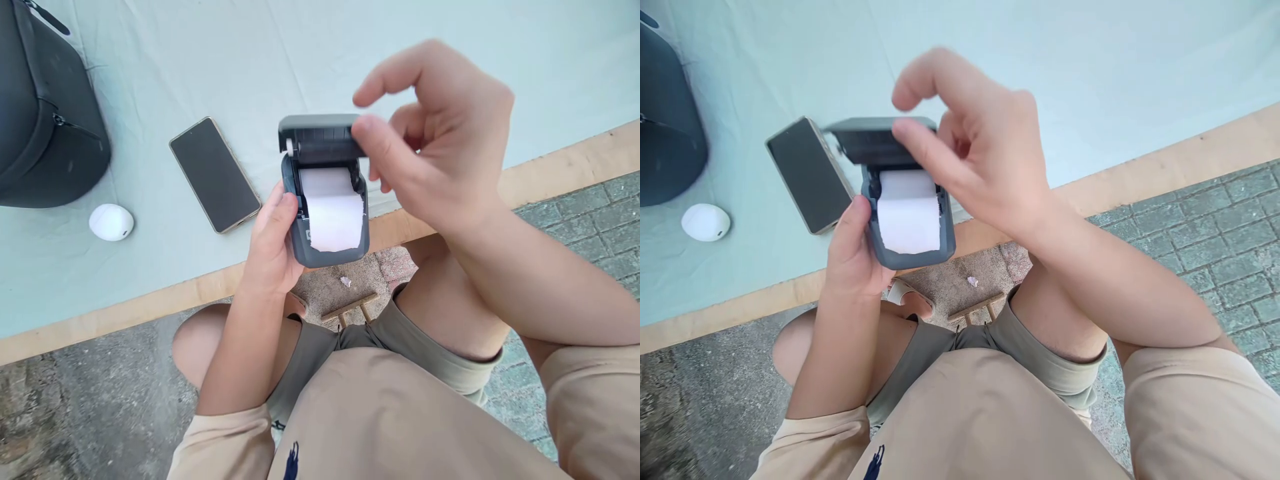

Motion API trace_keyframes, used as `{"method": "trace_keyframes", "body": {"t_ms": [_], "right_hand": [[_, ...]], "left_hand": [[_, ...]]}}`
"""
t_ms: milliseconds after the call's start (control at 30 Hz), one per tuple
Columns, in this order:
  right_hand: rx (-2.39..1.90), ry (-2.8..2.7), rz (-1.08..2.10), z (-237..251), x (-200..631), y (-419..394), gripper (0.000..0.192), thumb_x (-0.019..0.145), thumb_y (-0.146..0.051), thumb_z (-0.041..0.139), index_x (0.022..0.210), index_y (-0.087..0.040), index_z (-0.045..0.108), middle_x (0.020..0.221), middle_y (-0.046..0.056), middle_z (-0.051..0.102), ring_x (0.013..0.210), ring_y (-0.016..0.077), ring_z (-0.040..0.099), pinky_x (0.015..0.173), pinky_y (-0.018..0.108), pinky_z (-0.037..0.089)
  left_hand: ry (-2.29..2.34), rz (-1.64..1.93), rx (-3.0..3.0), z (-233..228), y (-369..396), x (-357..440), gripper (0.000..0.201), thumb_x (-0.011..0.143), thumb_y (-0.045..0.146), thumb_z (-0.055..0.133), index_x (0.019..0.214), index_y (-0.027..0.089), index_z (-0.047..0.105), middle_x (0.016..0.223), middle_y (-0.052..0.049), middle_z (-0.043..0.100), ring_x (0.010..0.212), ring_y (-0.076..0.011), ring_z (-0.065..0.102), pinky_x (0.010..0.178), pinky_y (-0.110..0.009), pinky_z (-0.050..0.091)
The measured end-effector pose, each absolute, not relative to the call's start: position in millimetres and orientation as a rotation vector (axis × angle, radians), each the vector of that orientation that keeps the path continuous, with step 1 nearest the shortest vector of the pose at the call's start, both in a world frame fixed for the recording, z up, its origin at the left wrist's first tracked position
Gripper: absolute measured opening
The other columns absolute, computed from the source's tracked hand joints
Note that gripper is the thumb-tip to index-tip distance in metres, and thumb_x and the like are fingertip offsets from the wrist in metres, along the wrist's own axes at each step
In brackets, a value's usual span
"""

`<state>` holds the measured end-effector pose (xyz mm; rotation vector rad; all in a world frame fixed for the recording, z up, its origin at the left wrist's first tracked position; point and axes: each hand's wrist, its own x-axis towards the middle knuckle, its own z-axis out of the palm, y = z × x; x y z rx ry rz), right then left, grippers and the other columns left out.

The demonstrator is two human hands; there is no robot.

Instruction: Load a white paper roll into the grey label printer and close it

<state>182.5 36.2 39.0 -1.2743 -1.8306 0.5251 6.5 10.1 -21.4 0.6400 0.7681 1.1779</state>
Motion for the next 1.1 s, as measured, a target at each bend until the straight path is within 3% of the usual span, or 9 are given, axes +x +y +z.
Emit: {"method": "trace_keyframes", "body": {"t_ms": [67,167,300,500,700,833,900,1000,1100], "right_hand": [[-1.223,-1.707,0.575,41.8,180.8,39.5,0.011,0.094,-0.03,0.052,0.096,-0.021,0.057,0.109,-0.002,0.063,0.065,0.0051,0.063,0.049,0.025,0.04],[-1.219,-1.751,0.554,42.3,179.8,43.7,0.005,0.091,-0.027,0.054,0.088,-0.022,0.055,0.101,-0.002,0.063,0.082,0.0102,0.069,0.049,0.024,0.039],[-1.445,-2.298,0.375,40.4,175.2,47.2,0.008,0.085,-0.027,0.054,0.087,-0.026,0.061,0.083,-0.001,0.068,0.073,0.0179,0.063,0.06,0.033,0.044],[-1.636,-2.641,0.277,39.6,169.0,51.0,0.024,0.08,-0.036,0.056,0.102,-0.032,0.065,0.076,0.007,0.063,0.07,0.0268,0.059,0.06,0.039,0.042],[-1.322,-2.081,0.888,46.6,192.6,46.8,0.037,0.071,-0.033,0.068,0.108,-0.027,0.065,0.087,0.0,0.069,0.057,0.0116,0.048,0.056,0.031,0.037],[-1.27,-1.271,1.246,37.9,209.5,55.2,0.023,0.069,-0.029,0.061,0.091,-0.022,0.062,0.066,-0.001,0.053,0.046,0.0088,0.038,0.041,0.027,0.022],[-1.28,-1.175,1.306,28.3,211.6,60.7,0.019,0.07,-0.034,0.057,0.085,-0.023,0.055,0.067,0.0,0.05,0.047,0.01,0.041,0.039,0.028,0.025],[-1.259,-1.153,1.283,14.5,209.1,62.1,0.035,0.071,-0.048,0.068,0.089,-0.025,0.05,0.079,0.0,0.056,0.054,0.0102,0.048,0.042,0.026,0.038],[-1.296,-1.29,1.235,8.2,205.6,55.5,0.043,0.072,-0.049,0.075,0.098,-0.026,0.049,0.087,-0.001,0.059,0.063,0.01,0.057,0.052,0.024,0.05]], "left_hand": [[0.785,1.175,0.662,-24.2,10.1,5.4,0.028,0.096,0.038,0.055,0.112,0.02,0.069,0.11,-0.002,0.076,0.139,-0.0248,0.051,0.118,-0.035,0.045],[0.756,1.185,0.684,-28.2,11.5,4.0,0.032,0.094,0.043,0.056,0.112,0.02,0.069,0.115,-0.003,0.075,0.14,-0.0254,0.05,0.118,-0.034,0.046],[0.768,1.175,0.758,-29.3,13.2,3.6,0.03,0.092,0.046,0.059,0.108,0.022,0.07,0.117,-0.004,0.074,0.141,-0.0264,0.048,0.117,-0.035,0.048],[0.809,1.132,0.799,-27.0,11.6,4.6,0.031,0.089,0.047,0.064,0.11,0.024,0.068,0.12,-0.004,0.072,0.145,-0.0278,0.044,0.115,-0.038,0.05],[0.81,1.173,0.749,-28.3,12.5,4.9,0.032,0.089,0.047,0.064,0.112,0.024,0.066,0.118,-0.004,0.072,0.141,-0.0276,0.049,0.114,-0.037,0.05],[0.78,1.215,0.682,-30.5,13.9,3.9,0.031,0.093,0.048,0.057,0.11,0.024,0.068,0.113,-0.003,0.074,0.134,-0.0257,0.056,0.109,-0.036,0.053],[0.77,1.211,0.678,-31.2,14.6,3.4,0.033,0.094,0.05,0.053,0.109,0.025,0.069,0.113,-0.003,0.074,0.127,-0.026,0.062,0.104,-0.037,0.057],[0.802,1.216,0.701,-32.3,15.3,2.9,0.035,0.094,0.051,0.052,0.108,0.025,0.069,0.114,-0.004,0.074,0.113,-0.0253,0.069,0.093,-0.035,0.061],[0.793,1.21,0.705,-32.8,15.4,2.9,0.036,0.094,0.052,0.051,0.109,0.025,0.069,0.114,-0.004,0.073,0.109,-0.0236,0.07,0.09,-0.034,0.061]]}}
